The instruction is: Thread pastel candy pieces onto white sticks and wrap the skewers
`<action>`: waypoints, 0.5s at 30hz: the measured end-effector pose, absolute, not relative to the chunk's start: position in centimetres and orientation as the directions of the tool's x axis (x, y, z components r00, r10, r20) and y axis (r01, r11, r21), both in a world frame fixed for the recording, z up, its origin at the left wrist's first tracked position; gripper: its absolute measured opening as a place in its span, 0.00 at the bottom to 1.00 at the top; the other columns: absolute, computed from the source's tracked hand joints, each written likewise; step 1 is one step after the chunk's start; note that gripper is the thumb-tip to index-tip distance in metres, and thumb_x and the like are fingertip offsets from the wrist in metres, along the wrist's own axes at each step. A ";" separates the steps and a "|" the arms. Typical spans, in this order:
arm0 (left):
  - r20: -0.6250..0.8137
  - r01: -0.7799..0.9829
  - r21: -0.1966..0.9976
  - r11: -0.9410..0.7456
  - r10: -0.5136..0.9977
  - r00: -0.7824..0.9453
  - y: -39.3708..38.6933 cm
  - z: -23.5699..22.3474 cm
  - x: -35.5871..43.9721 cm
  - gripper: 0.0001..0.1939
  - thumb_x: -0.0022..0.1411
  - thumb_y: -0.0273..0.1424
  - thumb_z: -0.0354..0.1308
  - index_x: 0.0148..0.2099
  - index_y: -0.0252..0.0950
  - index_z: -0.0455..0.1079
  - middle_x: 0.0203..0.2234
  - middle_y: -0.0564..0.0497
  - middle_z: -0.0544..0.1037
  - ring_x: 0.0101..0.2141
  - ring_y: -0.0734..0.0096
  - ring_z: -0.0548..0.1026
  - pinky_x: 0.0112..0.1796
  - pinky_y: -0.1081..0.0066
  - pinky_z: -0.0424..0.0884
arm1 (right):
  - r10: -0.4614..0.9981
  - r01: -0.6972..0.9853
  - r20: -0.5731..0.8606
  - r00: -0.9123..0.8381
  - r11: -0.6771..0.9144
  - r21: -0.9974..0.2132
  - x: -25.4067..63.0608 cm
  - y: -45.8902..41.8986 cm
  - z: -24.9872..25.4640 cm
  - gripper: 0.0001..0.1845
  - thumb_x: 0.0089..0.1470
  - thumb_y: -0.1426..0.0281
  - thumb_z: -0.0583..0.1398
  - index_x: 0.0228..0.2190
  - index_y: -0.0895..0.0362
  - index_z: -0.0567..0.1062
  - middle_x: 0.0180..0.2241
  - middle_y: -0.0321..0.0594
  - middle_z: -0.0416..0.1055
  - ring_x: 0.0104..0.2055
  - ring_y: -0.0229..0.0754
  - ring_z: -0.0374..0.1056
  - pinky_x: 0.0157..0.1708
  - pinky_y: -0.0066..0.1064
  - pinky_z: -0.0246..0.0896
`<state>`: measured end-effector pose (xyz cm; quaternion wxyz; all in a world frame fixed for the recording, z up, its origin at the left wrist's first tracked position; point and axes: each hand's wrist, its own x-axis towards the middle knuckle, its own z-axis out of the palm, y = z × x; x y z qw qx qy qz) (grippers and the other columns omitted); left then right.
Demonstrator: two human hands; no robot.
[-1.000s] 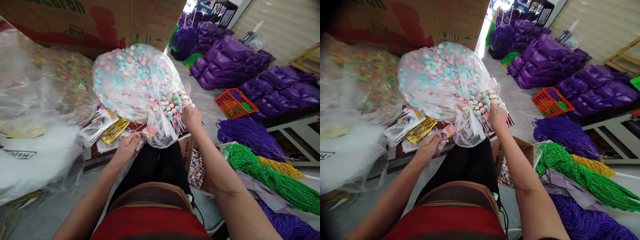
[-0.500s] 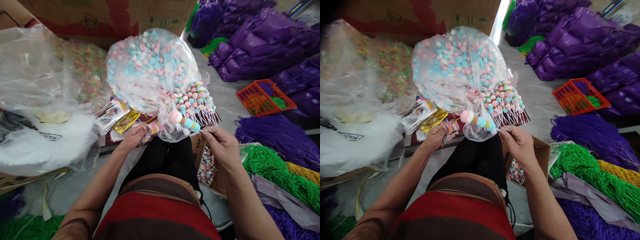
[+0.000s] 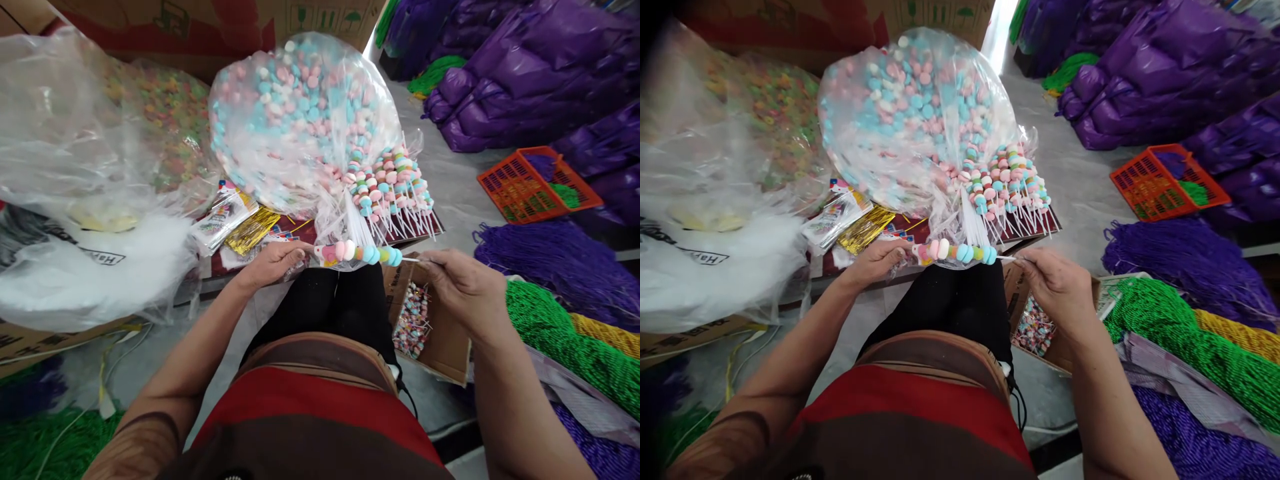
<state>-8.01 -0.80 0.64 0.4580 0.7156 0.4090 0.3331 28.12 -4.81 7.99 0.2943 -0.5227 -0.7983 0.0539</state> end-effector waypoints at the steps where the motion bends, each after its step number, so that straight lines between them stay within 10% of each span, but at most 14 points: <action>1: 0.109 0.295 0.916 -0.272 0.876 0.470 -0.7 0.8 -8.1 0.34 0.70 0.58 0.51 0.46 0.34 0.83 0.31 0.46 0.83 0.31 0.70 0.77 0.39 0.72 0.73 | 0.864 0.816 0.415 -0.283 0.445 -0.370 28.3 -4.8 8.1 0.08 0.65 0.64 0.61 0.36 0.49 0.82 0.33 0.41 0.83 0.34 0.47 0.79 0.35 0.36 0.72; 15: 0.086 0.313 0.899 -0.307 0.824 0.560 -0.4 1.3 -8.0 0.29 0.70 0.53 0.52 0.46 0.34 0.83 0.36 0.45 0.85 0.38 0.66 0.81 0.45 0.71 0.74 | 0.930 0.678 0.340 -0.142 0.342 -0.651 28.8 -4.5 7.0 0.09 0.61 0.60 0.65 0.32 0.51 0.78 0.32 0.38 0.79 0.34 0.45 0.75 0.39 0.39 0.70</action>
